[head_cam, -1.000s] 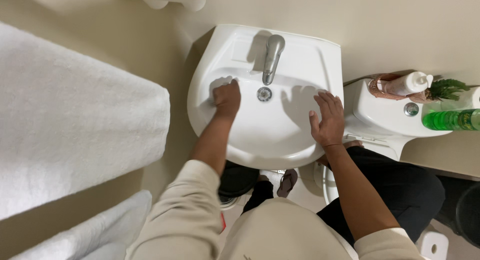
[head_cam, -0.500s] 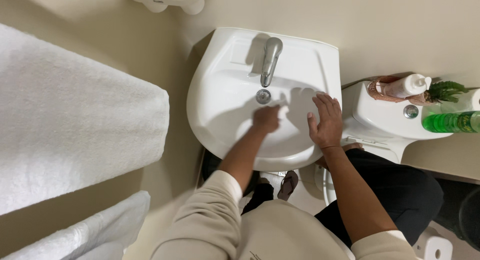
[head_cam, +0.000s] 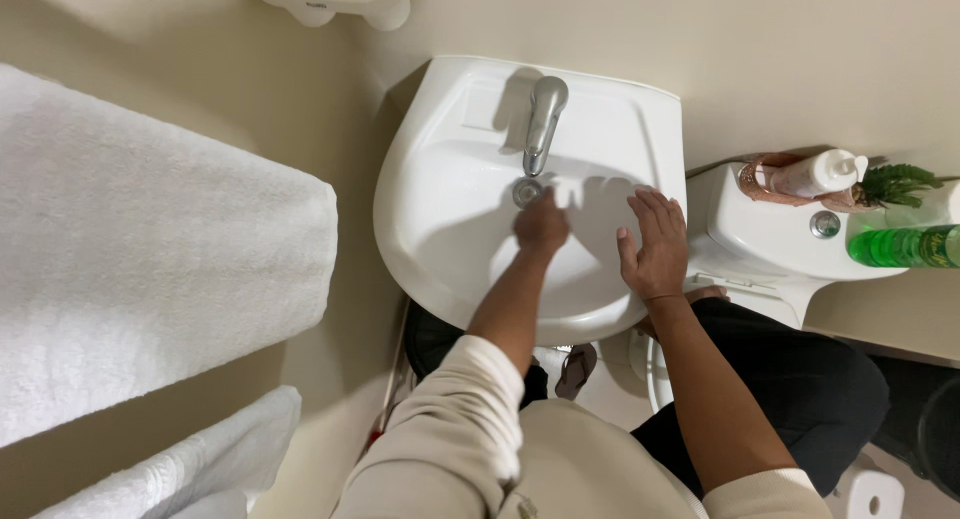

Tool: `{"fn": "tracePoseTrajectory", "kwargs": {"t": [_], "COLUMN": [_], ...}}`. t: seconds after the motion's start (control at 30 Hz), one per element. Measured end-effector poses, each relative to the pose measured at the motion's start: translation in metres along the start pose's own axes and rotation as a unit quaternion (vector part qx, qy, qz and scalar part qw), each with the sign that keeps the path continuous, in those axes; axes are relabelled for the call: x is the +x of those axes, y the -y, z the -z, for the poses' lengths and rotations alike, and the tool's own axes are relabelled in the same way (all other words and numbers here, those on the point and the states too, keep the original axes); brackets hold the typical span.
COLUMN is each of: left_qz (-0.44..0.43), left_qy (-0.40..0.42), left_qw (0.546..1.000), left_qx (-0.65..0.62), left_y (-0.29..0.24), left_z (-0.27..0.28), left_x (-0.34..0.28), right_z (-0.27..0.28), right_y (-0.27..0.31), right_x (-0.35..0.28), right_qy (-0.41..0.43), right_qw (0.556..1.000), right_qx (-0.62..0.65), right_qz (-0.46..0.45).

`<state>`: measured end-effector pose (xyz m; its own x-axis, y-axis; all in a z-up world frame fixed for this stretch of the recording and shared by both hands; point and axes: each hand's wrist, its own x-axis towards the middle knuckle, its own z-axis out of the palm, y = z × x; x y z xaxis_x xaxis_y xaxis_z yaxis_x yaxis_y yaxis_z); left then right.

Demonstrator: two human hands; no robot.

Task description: The person scrubs the inside of a white bathroom sink with a small brush, focusing on the basin and the area around the drain. The person uses their left hand to scrub while their right hand rests on the sink edge for support.

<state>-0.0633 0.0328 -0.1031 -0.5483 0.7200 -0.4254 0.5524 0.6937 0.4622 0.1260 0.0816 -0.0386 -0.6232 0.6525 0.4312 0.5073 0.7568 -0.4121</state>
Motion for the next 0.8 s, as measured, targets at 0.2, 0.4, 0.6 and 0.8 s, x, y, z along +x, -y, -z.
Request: {"fn": "tracePoseTrajectory", "kwargs": {"t": [0.2,0.4,0.6,0.8], "left_qz": [-0.099,-0.116,-0.048,-0.002], "left_qy": [0.037,-0.068,-0.064,0.036], "left_qw": [0.994,0.973,0.985,0.993], "left_qx": [-0.031,0.19,0.151,-0.116], "left_y": [-0.037,0.081,0.089,-0.029], "left_z": [0.003,0.064,0.074,-0.009], "left_x": [-0.011,0.022,0.025,-0.015], "right_z": [0.001,0.001,0.003,0.0], "right_y": [0.0,-0.004,-0.001,-0.002], "right_x": [0.0,-0.004,-0.005,-0.003], "right_qy": [0.004,0.002,0.0,0.001], "right_qw": [1.0,1.0,1.0,1.0], "right_qx": [0.0,-0.004,-0.012,-0.005], "right_qz": [-0.005,0.004,0.01,-0.001]}}
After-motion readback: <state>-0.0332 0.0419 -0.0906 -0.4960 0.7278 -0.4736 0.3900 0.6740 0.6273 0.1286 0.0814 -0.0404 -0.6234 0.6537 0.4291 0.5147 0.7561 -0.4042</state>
